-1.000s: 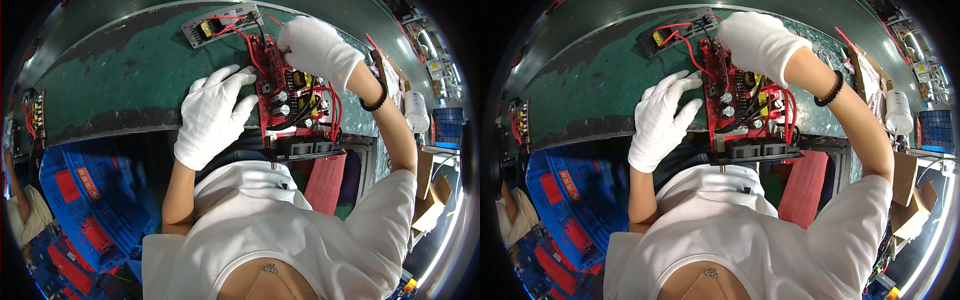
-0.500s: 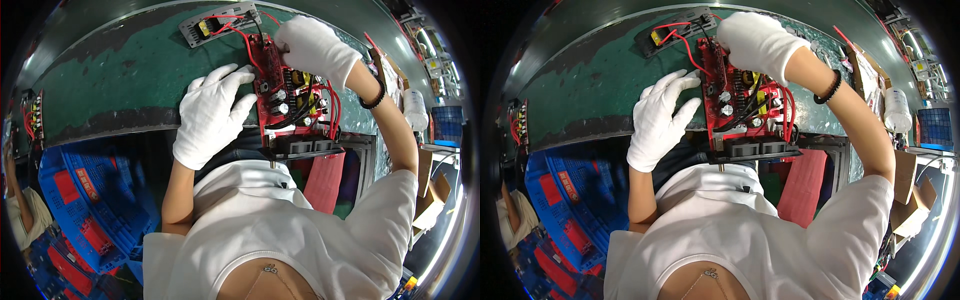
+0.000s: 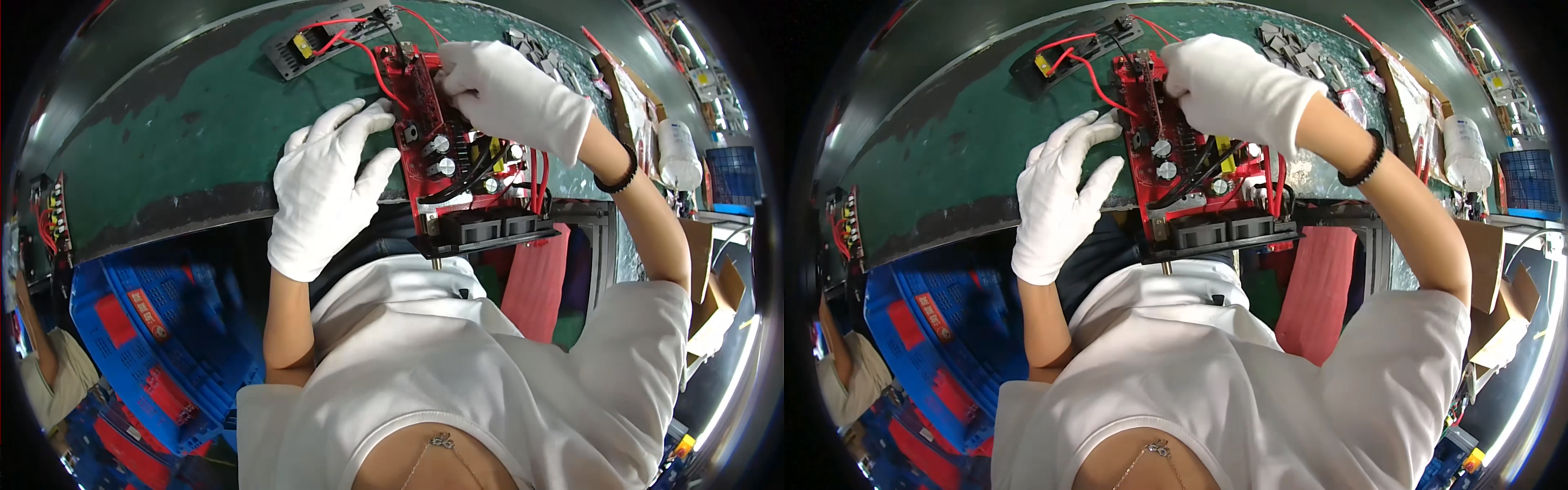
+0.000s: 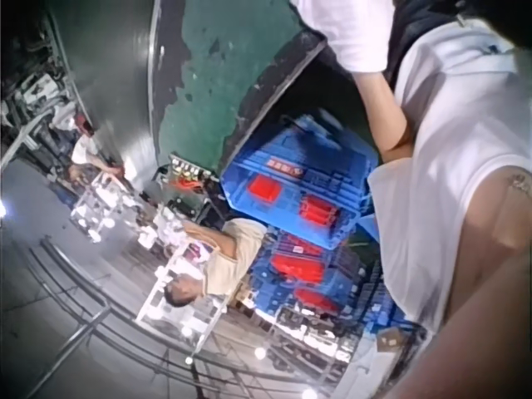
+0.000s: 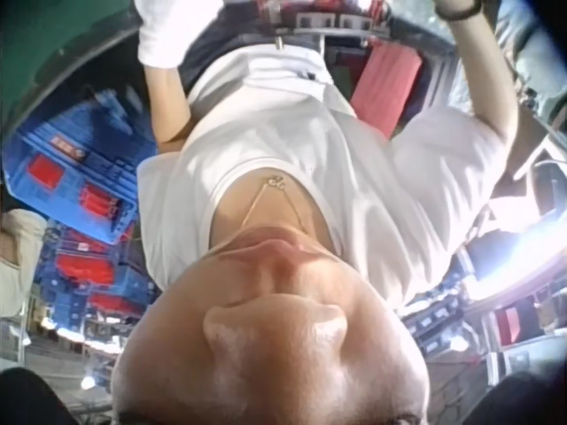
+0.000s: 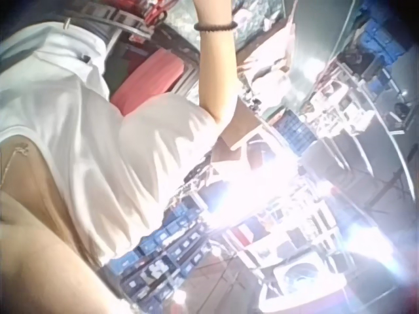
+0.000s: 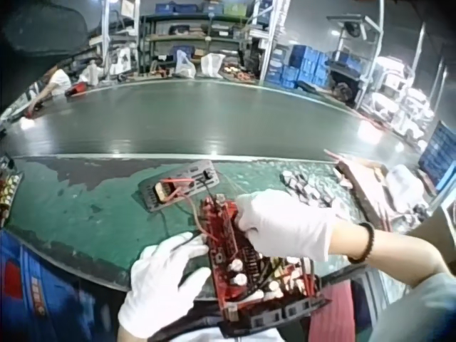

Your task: Assembling and cleaning components on a printed circuit board at a factory assembly line.

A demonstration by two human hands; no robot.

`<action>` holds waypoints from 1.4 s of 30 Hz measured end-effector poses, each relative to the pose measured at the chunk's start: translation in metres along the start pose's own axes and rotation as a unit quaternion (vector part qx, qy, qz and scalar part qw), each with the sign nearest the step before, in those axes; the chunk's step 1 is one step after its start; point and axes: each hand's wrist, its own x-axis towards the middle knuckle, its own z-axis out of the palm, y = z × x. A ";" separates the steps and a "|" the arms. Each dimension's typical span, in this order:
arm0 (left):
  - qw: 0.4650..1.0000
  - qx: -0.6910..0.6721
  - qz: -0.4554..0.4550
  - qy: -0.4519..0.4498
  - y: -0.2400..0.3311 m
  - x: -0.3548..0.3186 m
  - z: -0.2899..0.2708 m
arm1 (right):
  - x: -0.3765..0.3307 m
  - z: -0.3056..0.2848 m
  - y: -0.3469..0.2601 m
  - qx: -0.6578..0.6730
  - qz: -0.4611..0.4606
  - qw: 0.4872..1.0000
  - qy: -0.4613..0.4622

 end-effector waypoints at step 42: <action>0.998 0.055 -0.019 0.011 0.006 0.003 0.006 | -0.095 -0.054 0.052 0.374 0.310 0.858 0.169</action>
